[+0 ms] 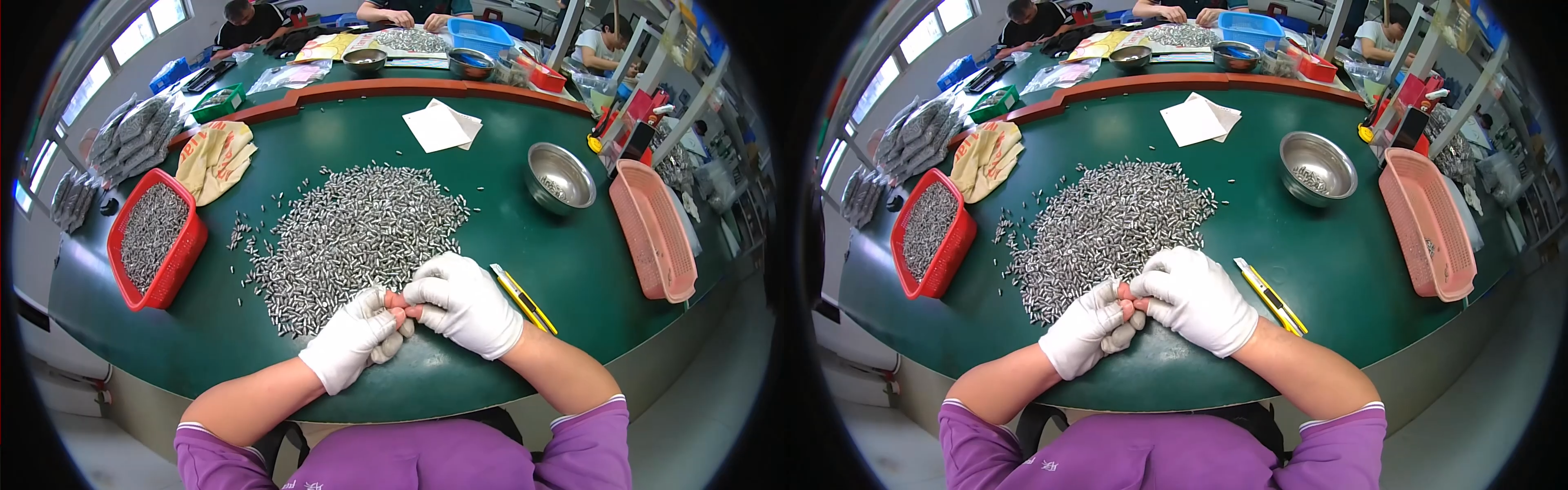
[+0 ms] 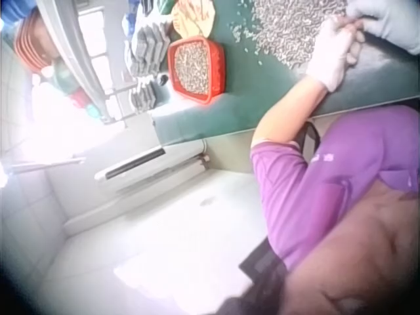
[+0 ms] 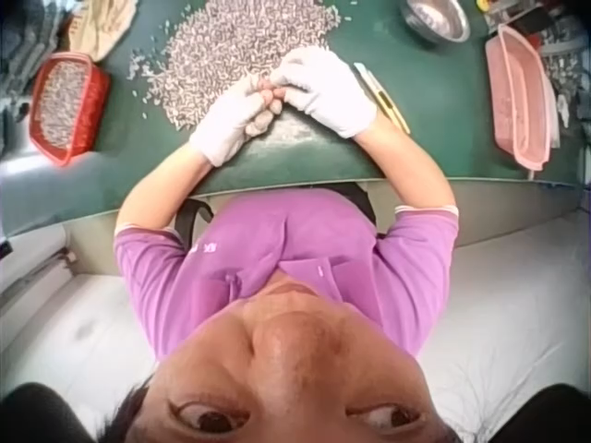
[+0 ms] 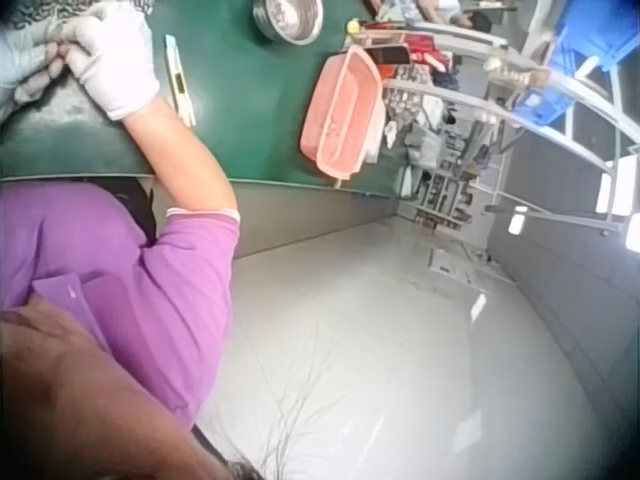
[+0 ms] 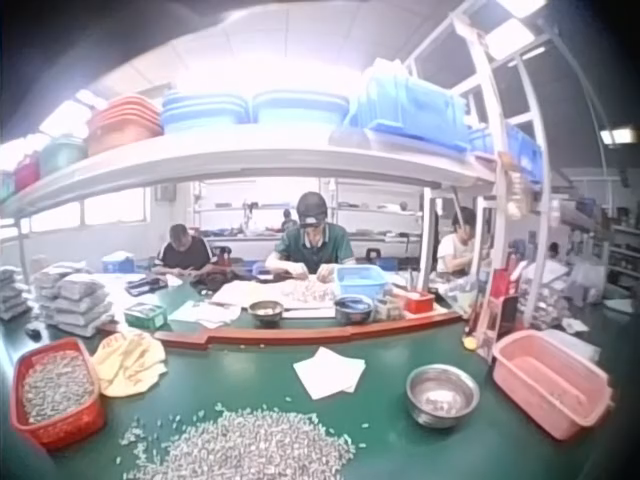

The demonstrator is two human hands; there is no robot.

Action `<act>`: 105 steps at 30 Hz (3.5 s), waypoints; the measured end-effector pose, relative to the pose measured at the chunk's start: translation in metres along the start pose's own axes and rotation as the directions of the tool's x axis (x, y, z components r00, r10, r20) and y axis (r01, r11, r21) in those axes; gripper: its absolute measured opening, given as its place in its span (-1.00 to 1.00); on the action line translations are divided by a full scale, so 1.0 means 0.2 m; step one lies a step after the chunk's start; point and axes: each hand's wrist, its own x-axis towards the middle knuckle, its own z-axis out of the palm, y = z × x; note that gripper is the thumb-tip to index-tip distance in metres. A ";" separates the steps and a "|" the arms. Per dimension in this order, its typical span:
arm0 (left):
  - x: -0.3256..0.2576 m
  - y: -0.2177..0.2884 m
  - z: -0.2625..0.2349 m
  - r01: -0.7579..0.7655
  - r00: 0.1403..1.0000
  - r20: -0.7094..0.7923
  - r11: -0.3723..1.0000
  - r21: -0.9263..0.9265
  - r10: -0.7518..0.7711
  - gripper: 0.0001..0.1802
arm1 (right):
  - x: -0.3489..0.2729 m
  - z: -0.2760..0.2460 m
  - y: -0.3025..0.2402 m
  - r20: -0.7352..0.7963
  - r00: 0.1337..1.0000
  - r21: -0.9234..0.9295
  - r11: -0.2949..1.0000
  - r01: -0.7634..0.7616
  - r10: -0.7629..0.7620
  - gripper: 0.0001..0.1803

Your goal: Sorting small metal hardware components on a workbench in a manufacturing facility.

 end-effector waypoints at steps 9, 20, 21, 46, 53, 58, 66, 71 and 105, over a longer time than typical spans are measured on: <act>-0.01 0.01 0.01 0.003 1.000 -0.016 0.996 -0.089 -0.005 -0.85 | -0.01 0.02 0.02 0.134 0.990 -0.230 0.973 -0.013 0.045 -0.86; -0.01 0.02 0.02 0.002 1.000 -0.026 0.999 -0.035 -0.002 -0.85 | 0.00 0.03 0.00 0.035 0.989 -0.302 0.944 -0.130 0.147 -0.88; -0.02 0.02 0.03 0.002 1.000 -0.023 0.999 -0.036 -0.003 -0.85 | 0.00 0.02 -0.02 -0.006 0.992 -0.282 0.951 -0.124 0.128 -0.87; -0.01 0.00 -0.02 0.027 0.996 0.083 0.989 -0.144 -0.016 -0.88 | 0.01 -0.02 -0.01 -0.158 0.985 -0.111 0.990 -0.087 0.069 -0.82; -0.01 0.02 -0.01 0.022 0.998 0.057 0.995 -0.098 -0.016 -0.87 | 0.00 -0.02 0.01 -0.132 0.981 -0.246 0.954 -0.169 0.140 -0.89; -0.01 0.01 0.00 0.028 1.000 0.017 0.996 -0.082 -0.027 -0.84 | -0.01 -0.03 0.01 -0.061 0.982 -0.345 0.919 -0.191 0.181 -0.89; -0.01 0.00 0.01 -0.040 0.997 0.059 0.995 -0.092 0.046 -0.81 | 0.00 0.01 0.00 -0.001 0.982 -0.393 0.903 -0.174 0.189 -0.87; -0.01 -0.01 -0.01 -0.024 0.999 0.045 0.995 -0.100 0.028 -0.80 | 0.00 0.01 0.00 -0.039 0.983 -0.375 0.910 -0.180 0.179 -0.88; 0.00 0.00 -0.01 -0.023 0.998 0.051 0.993 -0.115 0.029 -0.82 | 0.01 0.02 0.02 0.017 0.994 -0.389 0.916 -0.094 0.109 -0.88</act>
